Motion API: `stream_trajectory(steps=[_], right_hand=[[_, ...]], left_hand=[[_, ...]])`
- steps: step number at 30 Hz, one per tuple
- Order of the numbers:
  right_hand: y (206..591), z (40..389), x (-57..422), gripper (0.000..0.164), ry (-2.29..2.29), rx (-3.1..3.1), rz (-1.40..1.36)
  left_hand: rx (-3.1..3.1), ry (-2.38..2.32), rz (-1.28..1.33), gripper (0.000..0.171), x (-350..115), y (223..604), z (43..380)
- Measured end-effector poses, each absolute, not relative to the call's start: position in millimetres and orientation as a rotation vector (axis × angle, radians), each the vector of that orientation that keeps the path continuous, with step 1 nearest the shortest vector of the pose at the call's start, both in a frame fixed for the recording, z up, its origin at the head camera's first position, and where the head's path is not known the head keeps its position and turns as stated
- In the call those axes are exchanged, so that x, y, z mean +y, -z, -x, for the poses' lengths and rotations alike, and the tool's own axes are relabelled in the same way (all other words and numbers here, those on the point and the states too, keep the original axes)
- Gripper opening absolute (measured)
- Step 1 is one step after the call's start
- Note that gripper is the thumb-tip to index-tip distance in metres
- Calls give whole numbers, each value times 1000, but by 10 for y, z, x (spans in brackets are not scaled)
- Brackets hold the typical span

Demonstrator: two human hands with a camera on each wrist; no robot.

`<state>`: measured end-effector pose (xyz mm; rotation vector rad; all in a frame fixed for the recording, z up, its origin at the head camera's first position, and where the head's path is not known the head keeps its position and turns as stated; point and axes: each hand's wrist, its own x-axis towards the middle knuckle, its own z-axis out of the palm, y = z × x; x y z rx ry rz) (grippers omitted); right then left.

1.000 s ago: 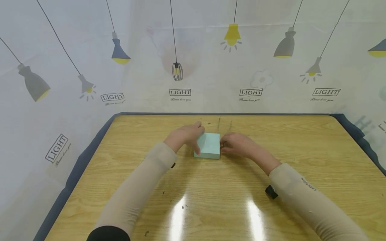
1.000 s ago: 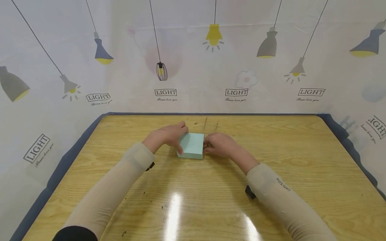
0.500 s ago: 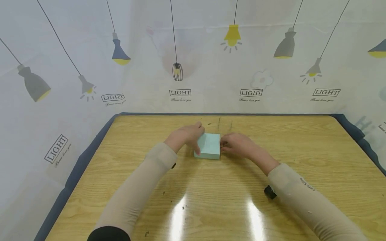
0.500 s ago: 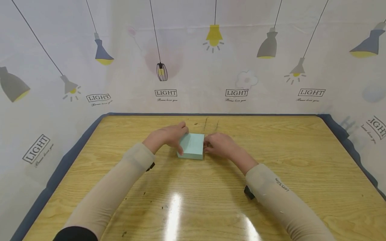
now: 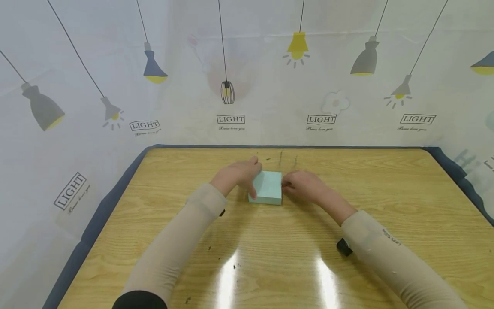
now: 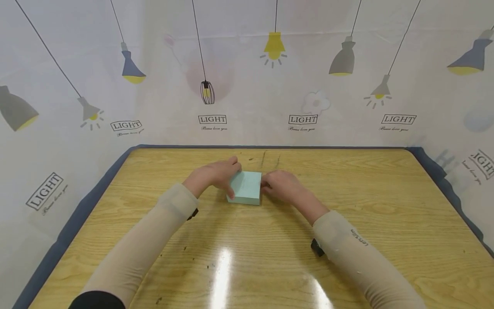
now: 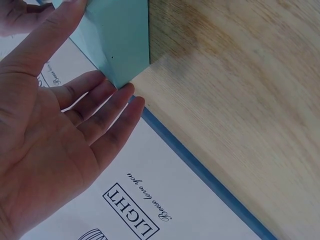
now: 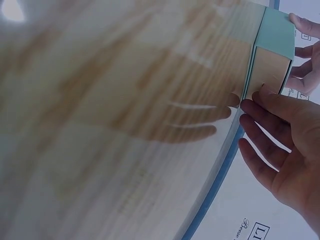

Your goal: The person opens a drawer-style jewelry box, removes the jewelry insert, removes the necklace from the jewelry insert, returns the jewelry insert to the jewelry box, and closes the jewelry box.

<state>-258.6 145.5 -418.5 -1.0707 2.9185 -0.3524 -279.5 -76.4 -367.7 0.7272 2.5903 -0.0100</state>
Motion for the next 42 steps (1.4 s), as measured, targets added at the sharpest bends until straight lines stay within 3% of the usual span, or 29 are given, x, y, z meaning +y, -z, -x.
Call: stream_trajectory(steps=[42], right_hand=[[4126,2555,1402,11,255,2959,986]], left_hand=[[2581,7,-732,94,-775,3629,2745]])
